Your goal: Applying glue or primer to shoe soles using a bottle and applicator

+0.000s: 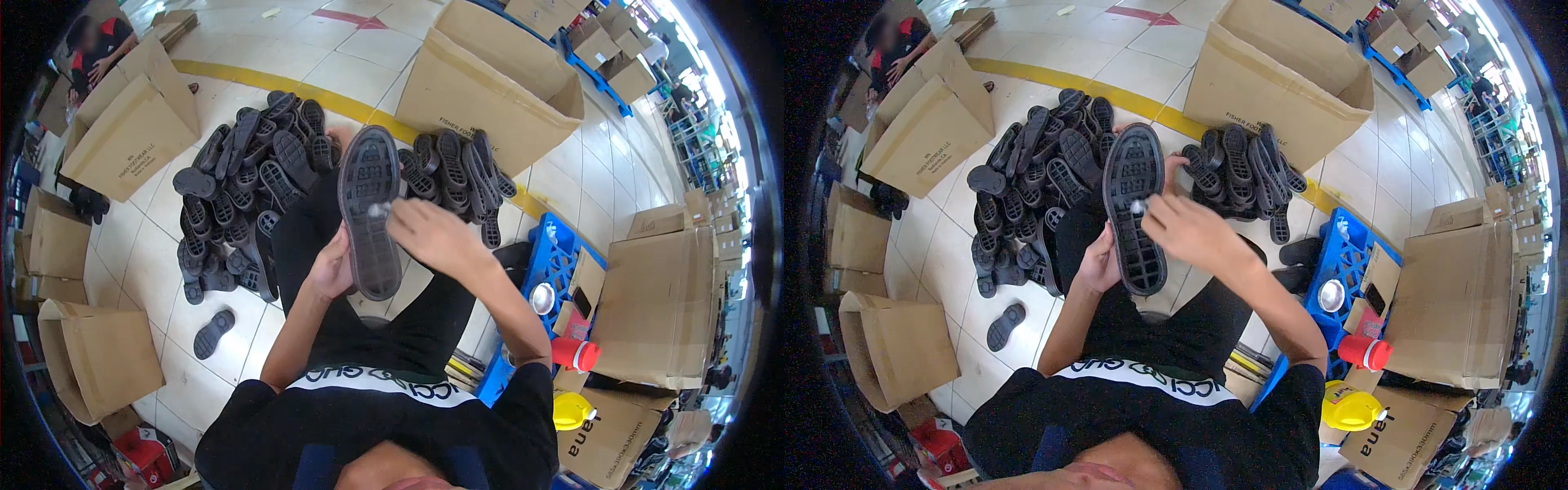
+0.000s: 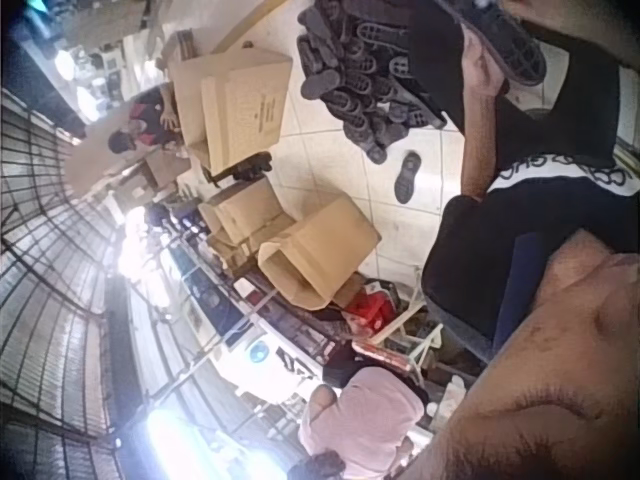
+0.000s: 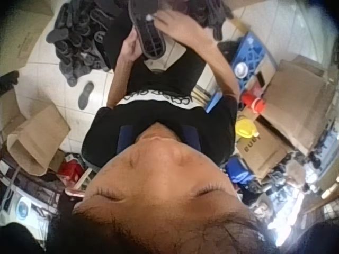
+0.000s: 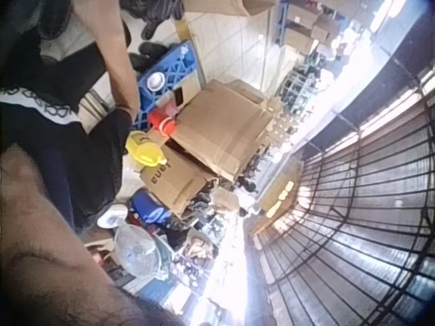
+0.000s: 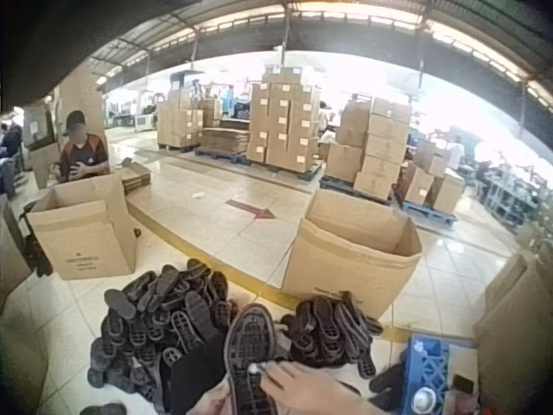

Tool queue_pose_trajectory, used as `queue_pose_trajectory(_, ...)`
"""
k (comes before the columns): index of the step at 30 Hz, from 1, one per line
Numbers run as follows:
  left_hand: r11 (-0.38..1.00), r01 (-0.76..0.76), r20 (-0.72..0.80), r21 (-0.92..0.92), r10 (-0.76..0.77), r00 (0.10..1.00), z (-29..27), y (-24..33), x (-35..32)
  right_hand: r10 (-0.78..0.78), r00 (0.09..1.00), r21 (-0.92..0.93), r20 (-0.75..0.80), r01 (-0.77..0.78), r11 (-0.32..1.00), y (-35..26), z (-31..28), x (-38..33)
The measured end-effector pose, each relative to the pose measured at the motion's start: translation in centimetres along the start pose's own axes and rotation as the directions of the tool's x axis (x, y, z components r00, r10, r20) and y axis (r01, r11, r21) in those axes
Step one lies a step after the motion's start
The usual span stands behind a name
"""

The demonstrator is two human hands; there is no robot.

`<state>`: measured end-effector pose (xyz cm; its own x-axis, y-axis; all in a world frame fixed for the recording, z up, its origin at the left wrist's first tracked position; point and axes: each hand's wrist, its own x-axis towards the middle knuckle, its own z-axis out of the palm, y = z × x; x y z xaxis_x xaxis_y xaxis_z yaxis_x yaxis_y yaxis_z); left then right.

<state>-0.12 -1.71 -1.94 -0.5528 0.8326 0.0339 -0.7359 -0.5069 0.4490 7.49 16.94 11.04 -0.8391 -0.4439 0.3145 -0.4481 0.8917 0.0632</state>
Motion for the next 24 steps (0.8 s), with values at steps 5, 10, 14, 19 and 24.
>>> queue_pose_trajectory(5,0.999,0.027,0.093,-0.041,-0.023,0.995,0.4,0.6,1.0,-0.149,0.989,-0.087,0.025,0.15,0.985,-3.8,1.6,-4.1)
queue_pose_trajectory(10,0.999,0.037,0.06,-0.033,-0.035,0.998,1.1,-0.1,0.9,-0.133,0.957,0.332,0.259,0.041,0.943,-3.4,-0.7,-6.6)
queue_pose_trajectory(14,0.982,0.148,0.062,-0.119,-0.141,0.988,0.5,-1.2,0.8,0.08,0.996,0.153,-0.034,-0.074,0.985,-1.8,-0.2,-4.6)
queue_pose_trajectory(19,0.985,0.131,-0.051,-0.111,-0.137,0.989,0.3,-2.4,0.9,0.073,0.996,0.036,-0.048,-0.071,0.997,-2.1,1.7,-4.2)
queue_pose_trajectory(24,0.987,0.153,-0.065,-0.045,-0.156,0.986,0.7,-2.7,2.6,0.088,0.995,0.204,0.057,-0.098,0.974,-4.5,1.9,-9.2)
